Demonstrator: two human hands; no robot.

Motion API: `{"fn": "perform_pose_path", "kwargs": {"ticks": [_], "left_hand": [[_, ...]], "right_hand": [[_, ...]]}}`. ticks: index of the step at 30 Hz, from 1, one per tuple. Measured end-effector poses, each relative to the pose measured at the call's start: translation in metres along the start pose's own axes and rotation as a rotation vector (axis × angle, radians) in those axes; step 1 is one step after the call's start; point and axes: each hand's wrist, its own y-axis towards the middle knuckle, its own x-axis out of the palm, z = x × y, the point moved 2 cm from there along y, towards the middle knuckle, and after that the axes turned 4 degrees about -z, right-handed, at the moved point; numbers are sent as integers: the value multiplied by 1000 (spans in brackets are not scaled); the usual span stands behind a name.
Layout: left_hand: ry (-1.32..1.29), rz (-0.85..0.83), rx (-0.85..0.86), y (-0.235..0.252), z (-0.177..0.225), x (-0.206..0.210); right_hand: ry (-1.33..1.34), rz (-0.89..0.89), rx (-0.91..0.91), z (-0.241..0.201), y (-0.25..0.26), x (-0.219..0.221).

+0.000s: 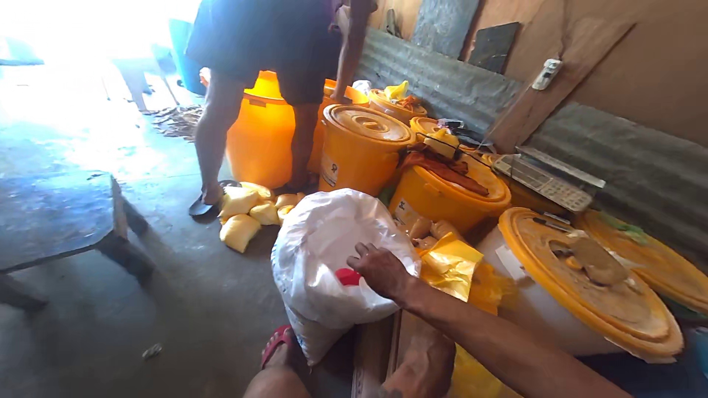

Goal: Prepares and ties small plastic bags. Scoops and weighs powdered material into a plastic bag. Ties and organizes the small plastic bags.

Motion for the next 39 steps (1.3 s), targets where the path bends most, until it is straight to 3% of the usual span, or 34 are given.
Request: {"fn": "perform_pose_path", "kwargs": {"ticks": [3,5,7,9,11,14,18,22,25,27,30,35,37,39], "left_hand": [[-25,29,-60,2,-6,6],[-10,51,-75,1,-8,6],[26,49,-92,3,-11,3],[54,11,-104,7,-12,-2],[57,14,-73,12,-17,-5],[24,61,-28,12,-20,-9],[-68,134,46,13,-23,-15],[-126,160,111,15,-24,-17],[-160,154,158,17,-23,-15],[-180,145,172,19,-23,-14],[-211,165,185,21,-25,-12],[-327,318,242,20,-29,-8],[-390,350,262,21,-28,-7],[-409,403,261,18,-25,-5]], "right_hand": [[-122,260,-98,7,-19,13],[-142,314,-81,16,-36,16],[-44,347,55,25,-57,9],[223,318,293,42,-85,-2],[568,416,512,70,-119,-3],[1030,653,733,113,-192,9],[1440,1130,966,146,-307,25],[1360,1621,1104,185,-392,44],[1312,1812,1174,210,-419,60],[1314,1853,1177,223,-423,72],[1269,1738,1176,230,-419,79],[1012,1540,1266,194,-413,76],[1070,1495,1187,171,-404,66],[1120,1284,984,148,-386,56]]}}
